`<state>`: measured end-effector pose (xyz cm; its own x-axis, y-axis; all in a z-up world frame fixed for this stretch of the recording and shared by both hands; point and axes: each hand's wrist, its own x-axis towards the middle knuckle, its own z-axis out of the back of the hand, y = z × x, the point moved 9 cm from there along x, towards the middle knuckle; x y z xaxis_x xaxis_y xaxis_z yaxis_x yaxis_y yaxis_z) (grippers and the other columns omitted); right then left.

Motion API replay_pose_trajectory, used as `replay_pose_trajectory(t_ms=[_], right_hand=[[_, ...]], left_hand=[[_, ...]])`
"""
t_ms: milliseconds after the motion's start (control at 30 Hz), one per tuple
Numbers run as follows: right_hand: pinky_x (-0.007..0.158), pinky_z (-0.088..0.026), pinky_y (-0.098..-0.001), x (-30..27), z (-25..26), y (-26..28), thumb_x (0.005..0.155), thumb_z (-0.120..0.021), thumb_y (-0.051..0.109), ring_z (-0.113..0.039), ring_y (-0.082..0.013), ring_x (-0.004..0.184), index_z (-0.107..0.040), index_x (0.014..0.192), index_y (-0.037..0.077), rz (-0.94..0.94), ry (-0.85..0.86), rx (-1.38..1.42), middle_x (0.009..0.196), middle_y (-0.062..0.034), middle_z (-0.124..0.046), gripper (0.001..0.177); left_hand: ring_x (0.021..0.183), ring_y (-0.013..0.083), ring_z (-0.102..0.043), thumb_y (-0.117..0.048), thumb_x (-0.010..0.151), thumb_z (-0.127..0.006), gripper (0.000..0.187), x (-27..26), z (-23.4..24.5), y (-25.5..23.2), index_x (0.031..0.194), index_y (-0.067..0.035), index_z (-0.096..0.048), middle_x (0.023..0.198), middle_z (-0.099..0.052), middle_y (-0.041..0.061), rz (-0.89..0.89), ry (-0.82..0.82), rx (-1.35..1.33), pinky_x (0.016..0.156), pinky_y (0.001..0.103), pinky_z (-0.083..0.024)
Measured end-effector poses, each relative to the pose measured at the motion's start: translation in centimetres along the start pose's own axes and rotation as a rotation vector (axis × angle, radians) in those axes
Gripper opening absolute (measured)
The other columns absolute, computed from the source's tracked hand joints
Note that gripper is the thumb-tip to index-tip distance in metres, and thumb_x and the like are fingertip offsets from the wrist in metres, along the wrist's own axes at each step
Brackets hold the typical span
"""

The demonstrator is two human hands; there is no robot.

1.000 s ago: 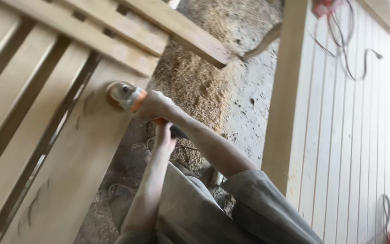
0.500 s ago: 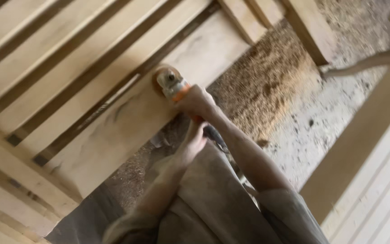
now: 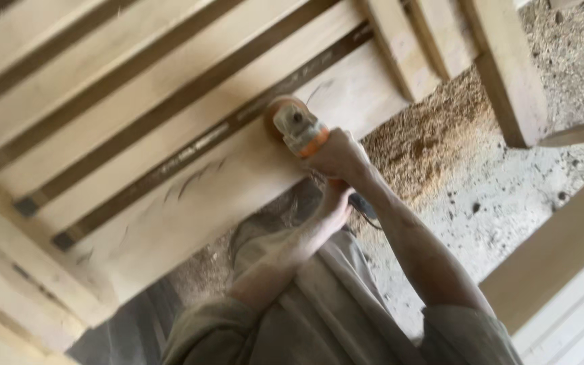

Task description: The person sands a wooden furniture frame using a hand-held power sander, including plugging the tool into a power strip and changing the sanding disc.

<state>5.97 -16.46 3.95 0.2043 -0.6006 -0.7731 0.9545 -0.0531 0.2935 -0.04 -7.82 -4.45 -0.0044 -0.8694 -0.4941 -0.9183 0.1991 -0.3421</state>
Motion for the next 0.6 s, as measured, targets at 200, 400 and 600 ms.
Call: replay_pose_trajectory(t_ms=[200, 400, 600], right_hand=[[0.068, -0.067, -0.0356, 2.9, 7.5, -3.9, 0.074, -0.083, 0.037, -0.077, -0.0233, 0.071, -0.073, 0.103, 0.002, -0.031, -0.037, 0.019, 0.085, -0.0147, -0.077, 0.046], [0.072, -0.068, -0.0363, 4.0, 12.4, -5.4, 0.077, -0.081, 0.04, -0.078, -0.024, 0.074, -0.072, 0.106, 0.003, -0.06, -0.055, 0.027, 0.087, -0.0161, -0.078, 0.048], [0.078, -0.065, -0.0389, 4.0, 14.2, -4.7, 0.074, -0.085, 0.044, -0.076, -0.0256, 0.079, -0.075, 0.097, 0.0, -0.094, -0.174, 0.064, 0.086, -0.0172, -0.076, 0.05]], left_hand=[[0.095, 0.0227, -0.064, 0.004, 0.091, -0.071, 0.03, 4.9, -4.4, 2.3, 0.12, 0.003, -0.061, 0.108, -0.068, 0.012, 0.042, 0.071, 0.008, 0.081, 0.039, -0.053], [0.098, 0.0171, -0.065, 0.001, 0.087, -0.068, 0.034, 8.1, -7.7, 3.0, 0.12, -0.003, -0.061, 0.108, -0.069, 0.007, 0.127, 0.042, -0.026, 0.085, 0.036, -0.053], [0.099, 0.0148, -0.065, 0.004, 0.092, -0.066, 0.031, 8.4, -6.5, 2.6, 0.121, -0.006, -0.06, 0.108, -0.067, 0.003, 0.141, 0.071, 0.048, 0.086, 0.034, -0.053]])
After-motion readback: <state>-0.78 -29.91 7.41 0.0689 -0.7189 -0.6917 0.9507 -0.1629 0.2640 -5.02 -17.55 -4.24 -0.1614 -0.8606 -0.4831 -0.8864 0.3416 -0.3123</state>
